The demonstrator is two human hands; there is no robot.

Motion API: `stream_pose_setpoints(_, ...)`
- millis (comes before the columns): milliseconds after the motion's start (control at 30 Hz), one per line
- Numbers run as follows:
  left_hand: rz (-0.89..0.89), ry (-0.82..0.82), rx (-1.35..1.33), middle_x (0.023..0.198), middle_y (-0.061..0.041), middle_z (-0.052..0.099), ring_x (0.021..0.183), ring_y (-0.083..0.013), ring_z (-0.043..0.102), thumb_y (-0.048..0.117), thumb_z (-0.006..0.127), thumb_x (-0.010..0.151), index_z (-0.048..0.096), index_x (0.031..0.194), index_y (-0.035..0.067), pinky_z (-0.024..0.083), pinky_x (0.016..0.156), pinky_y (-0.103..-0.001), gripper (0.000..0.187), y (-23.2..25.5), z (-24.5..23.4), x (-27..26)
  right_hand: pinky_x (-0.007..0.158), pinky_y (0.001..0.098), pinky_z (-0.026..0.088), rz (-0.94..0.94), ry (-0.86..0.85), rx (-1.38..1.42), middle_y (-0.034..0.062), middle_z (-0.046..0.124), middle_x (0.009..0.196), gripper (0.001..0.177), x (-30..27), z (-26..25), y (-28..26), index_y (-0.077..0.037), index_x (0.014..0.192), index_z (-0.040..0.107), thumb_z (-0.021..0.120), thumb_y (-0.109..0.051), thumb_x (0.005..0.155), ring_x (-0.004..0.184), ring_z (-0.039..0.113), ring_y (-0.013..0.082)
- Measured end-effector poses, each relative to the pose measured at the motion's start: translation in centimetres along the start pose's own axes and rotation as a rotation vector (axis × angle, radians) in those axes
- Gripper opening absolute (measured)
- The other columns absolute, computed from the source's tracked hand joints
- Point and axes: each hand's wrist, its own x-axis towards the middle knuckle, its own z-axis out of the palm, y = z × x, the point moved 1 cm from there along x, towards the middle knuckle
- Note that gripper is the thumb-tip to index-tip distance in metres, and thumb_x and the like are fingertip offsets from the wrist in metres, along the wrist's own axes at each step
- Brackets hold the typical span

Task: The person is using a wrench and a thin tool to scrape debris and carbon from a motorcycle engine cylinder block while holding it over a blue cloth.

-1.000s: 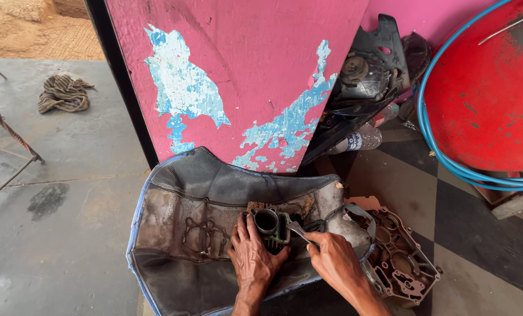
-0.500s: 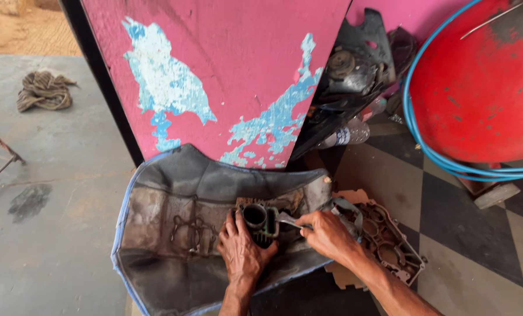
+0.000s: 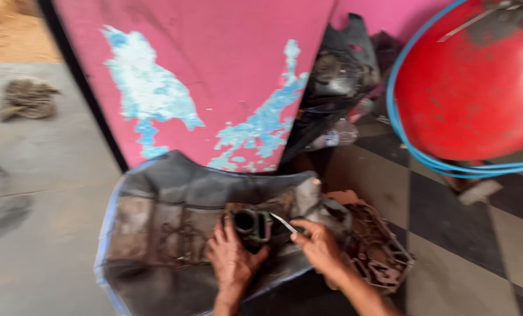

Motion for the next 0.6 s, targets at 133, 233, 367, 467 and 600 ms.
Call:
stream_pose_setpoints(133,0.022,-0.009,-0.015,0.158,-0.014,0.029,0.14,-0.0387,0.036,0.052,0.095,0.054,0.028,0.156,0.01,0.039,0.108,-0.054,0.129,0.4,-0.4,-0.1,0.071,0.0378,0.059,0.204,0.054,-0.018,0.0162,0.075,0.102,0.043,-1.5,2.2,3.5,-0.004,0.131,0.065,0.073,-0.013,0.089,0.078,0.071,0.0217)
stream_pose_setpoints(233,0.063,-0.083,-0.076,0.159,-0.016,0.026,0.142,-0.0393,0.033,0.05,0.095,0.057,0.023,0.158,0.009,0.038,0.111,-0.051,0.13,-0.3,-0.7,0.0,0.068,0.0402,0.063,0.244,0.033,-0.059,0.0168,0.071,0.111,0.04,-1.4,2.6,3.6,0.0,0.13,0.063,0.069,-0.01,0.092,0.077,0.072,0.0239)
stream_pose_setpoints(367,0.15,-0.145,-0.122,0.164,-0.022,0.022,0.144,-0.0413,0.03,0.046,0.095,0.059,0.016,0.159,0.003,0.035,0.116,-0.048,0.135,-1.5,-1.4,0.4,0.07,0.0432,0.062,0.347,-0.093,-0.315,0.0173,0.072,0.112,0.04,-2.3,2.6,0.9,-0.002,0.138,0.058,0.061,-0.012,0.099,0.075,0.073,0.0305)
stream_pose_setpoints(467,0.133,-0.332,-0.029,0.164,-0.023,0.02,0.146,-0.0401,0.029,0.047,0.093,0.066,0.013,0.159,0.002,0.034,0.118,-0.045,0.131,-2.5,-3.4,0.2,0.088,0.0464,0.053,0.04,-0.005,-0.535,0.0192,0.066,0.114,0.047,-3.5,2.3,-1.5,0.001,0.132,0.061,0.07,-0.02,0.091,0.099,0.062,0.0289)
stream_pose_setpoints(600,0.206,-0.583,0.264,0.153,-0.021,0.037,0.141,-0.0363,0.043,0.055,0.078,0.078,0.03,0.149,0.0,0.042,0.116,-0.041,0.102,-3.0,-6.2,-0.5,0.092,0.0558,0.041,-0.15,0.053,-0.491,0.0192,0.06,0.129,0.052,-5.9,4.2,-2.1,0.0,0.13,0.066,0.065,-0.037,0.094,0.117,0.051,0.0324)
